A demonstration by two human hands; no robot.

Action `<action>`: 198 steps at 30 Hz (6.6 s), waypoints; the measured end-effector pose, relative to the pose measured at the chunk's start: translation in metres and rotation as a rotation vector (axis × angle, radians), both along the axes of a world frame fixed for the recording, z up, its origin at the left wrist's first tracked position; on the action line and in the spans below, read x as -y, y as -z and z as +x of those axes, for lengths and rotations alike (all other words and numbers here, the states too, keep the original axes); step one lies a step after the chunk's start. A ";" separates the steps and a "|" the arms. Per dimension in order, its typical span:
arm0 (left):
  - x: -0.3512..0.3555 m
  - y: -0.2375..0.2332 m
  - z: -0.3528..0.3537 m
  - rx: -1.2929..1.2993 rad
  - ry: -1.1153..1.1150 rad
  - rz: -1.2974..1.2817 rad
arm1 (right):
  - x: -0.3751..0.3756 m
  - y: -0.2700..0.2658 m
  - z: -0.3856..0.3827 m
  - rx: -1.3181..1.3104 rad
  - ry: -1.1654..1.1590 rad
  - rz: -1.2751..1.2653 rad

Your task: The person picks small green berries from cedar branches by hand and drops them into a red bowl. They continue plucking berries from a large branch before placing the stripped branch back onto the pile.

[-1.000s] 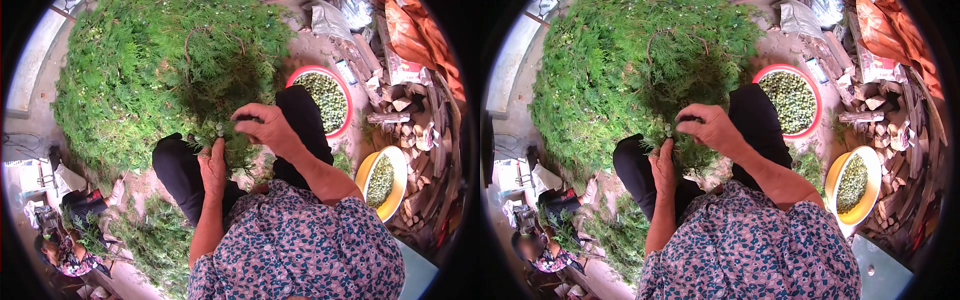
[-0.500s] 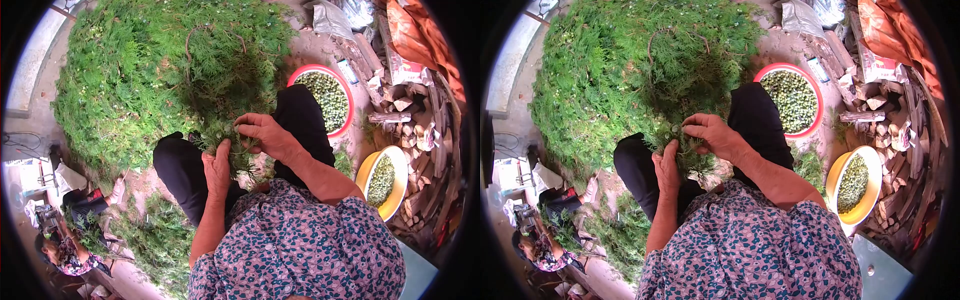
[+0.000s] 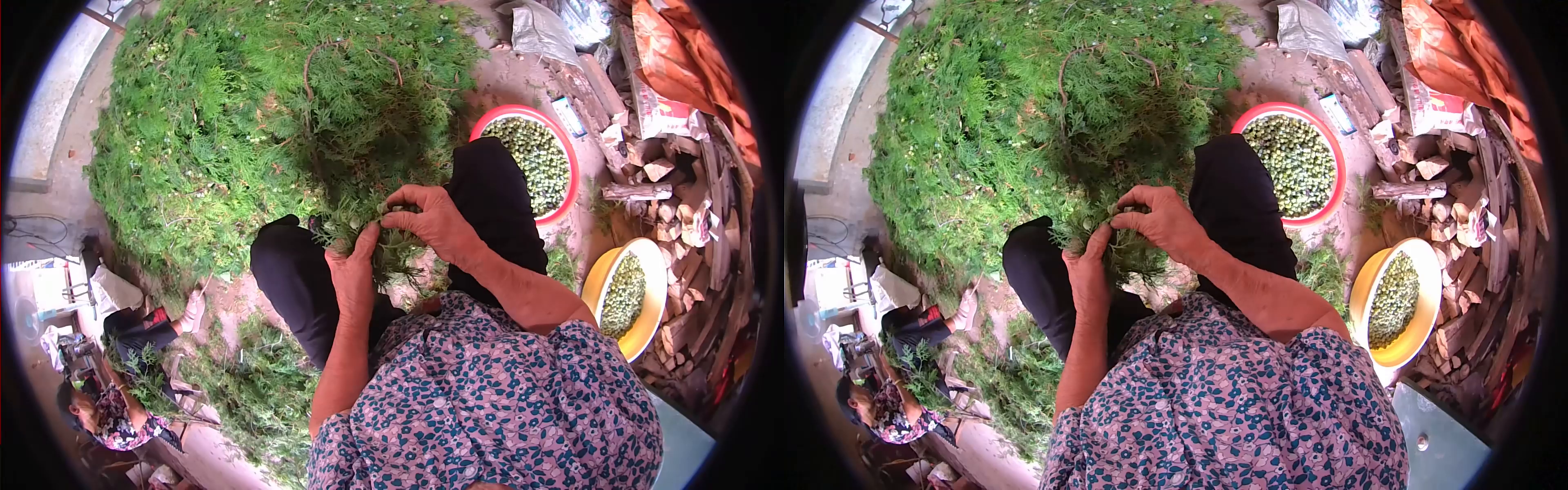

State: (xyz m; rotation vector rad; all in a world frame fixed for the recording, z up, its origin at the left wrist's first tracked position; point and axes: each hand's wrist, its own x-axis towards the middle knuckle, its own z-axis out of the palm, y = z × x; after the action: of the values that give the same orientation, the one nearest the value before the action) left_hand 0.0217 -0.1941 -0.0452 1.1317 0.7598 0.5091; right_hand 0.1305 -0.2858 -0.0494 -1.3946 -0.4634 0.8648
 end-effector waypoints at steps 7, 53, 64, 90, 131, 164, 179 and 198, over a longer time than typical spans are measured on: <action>-0.003 0.010 0.001 0.124 -0.053 -0.259 | 0.003 -0.002 -0.001 -0.266 -0.098 0.044; -0.005 0.025 -0.005 -0.159 0.225 0.213 | -0.001 0.001 0.002 0.613 -0.065 0.088; -0.004 0.008 -0.005 -0.011 0.140 0.100 | 0.003 0.000 0.001 0.576 0.023 0.003; -0.007 0.009 -0.009 0.063 0.135 -0.176 | 0.002 0.007 0.010 -0.417 -0.177 0.193; -0.010 0.015 -0.014 0.052 0.119 -0.054 | 0.005 0.010 0.005 -0.788 -0.102 0.307; -0.027 0.017 0.014 0.365 0.008 -0.633 | 0.183 0.112 0.164 -0.228 0.822 0.254; -0.063 -0.020 0.042 0.755 0.173 -0.658 | 0.216 0.097 0.182 -0.365 1.244 0.242; -0.054 -0.097 0.091 0.678 0.143 -0.484 | -0.045 0.002 0.035 0.937 0.171 0.285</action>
State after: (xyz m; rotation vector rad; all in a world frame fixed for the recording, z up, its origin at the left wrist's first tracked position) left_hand 0.1125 -0.1403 0.0516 0.4995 0.1833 0.5093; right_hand 0.1659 -0.2413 -0.0516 -1.4821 -1.1058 -0.0535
